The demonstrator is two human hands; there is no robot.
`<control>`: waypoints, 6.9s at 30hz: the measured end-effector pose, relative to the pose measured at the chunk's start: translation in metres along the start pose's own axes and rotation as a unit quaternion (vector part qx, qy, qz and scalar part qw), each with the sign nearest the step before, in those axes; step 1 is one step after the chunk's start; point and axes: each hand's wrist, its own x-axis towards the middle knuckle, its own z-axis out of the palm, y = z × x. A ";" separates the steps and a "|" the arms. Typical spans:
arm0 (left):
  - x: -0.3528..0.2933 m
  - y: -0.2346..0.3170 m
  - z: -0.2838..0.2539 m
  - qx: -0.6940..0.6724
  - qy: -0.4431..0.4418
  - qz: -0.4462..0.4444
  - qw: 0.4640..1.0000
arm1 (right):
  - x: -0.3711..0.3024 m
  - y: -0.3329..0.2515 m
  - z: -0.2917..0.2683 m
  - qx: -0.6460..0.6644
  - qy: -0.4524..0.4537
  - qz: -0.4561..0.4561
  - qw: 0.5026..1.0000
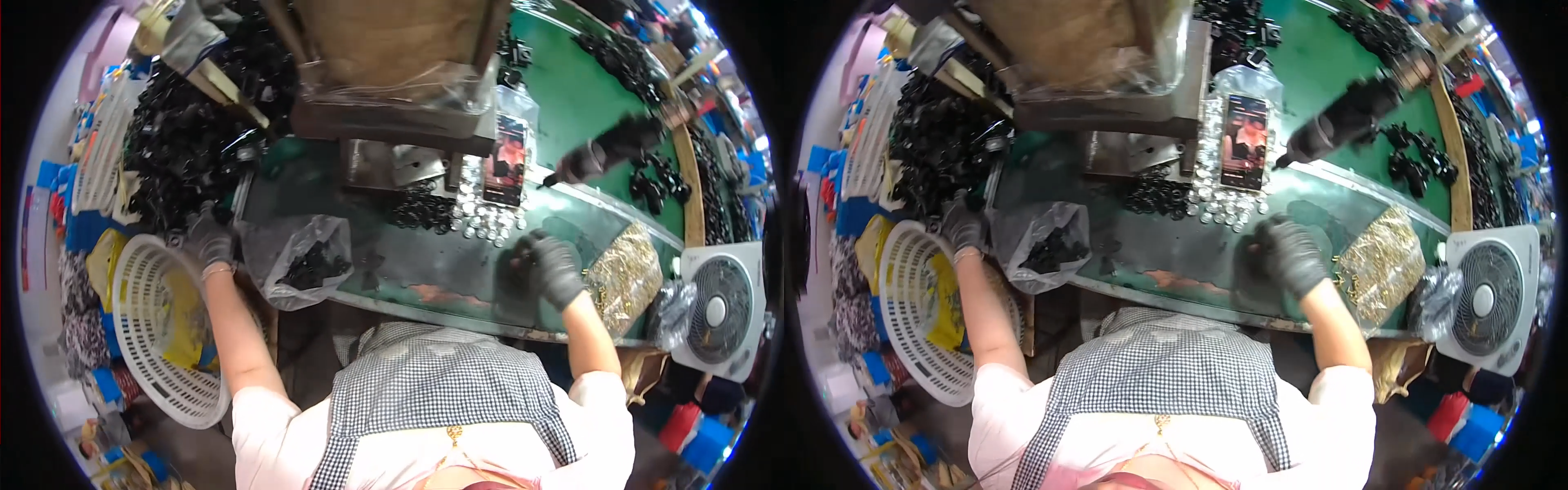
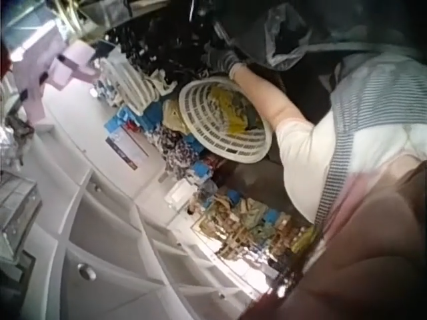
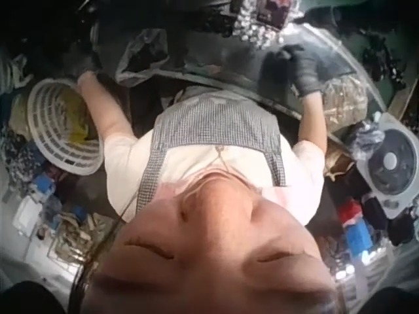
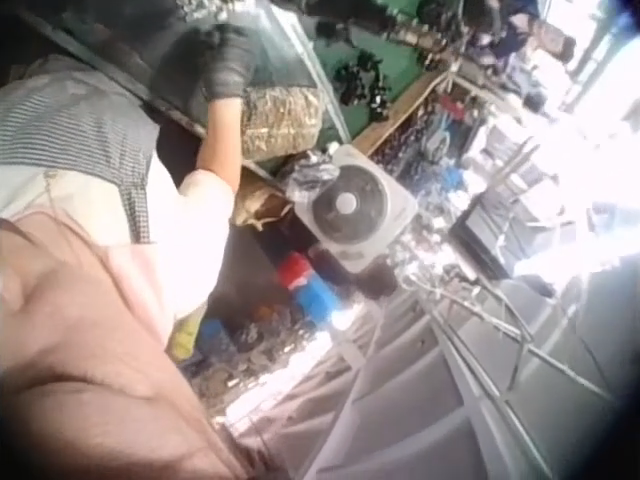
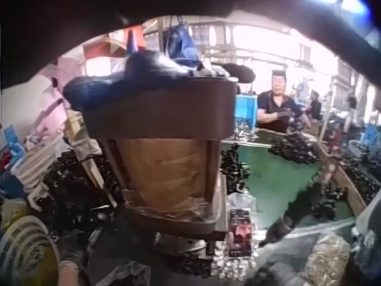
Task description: The worker is assembling small plastic components using an automated electric screwdriver on a factory assembly line.
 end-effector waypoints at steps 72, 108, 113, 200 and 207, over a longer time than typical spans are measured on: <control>-0.100 0.251 -0.058 -0.526 0.007 0.237 0.816 | 0.013 -0.082 -0.046 -0.089 0.127 -0.010 0.988; -0.146 0.153 -0.052 -0.284 -0.188 0.505 0.793 | -0.029 -0.067 -0.034 -0.105 0.111 0.082 0.985; -0.162 0.190 -0.087 -0.460 -0.201 0.472 0.725 | -0.023 -0.083 -0.015 0.172 0.219 -0.036 0.960; -0.239 0.229 -0.122 -0.745 -0.592 0.127 0.281 | -0.126 -0.067 0.056 -0.157 0.378 0.037 0.912; -0.239 0.215 -0.125 -0.710 -0.522 0.298 0.368 | -0.123 -0.068 0.058 -0.170 0.392 0.051 0.903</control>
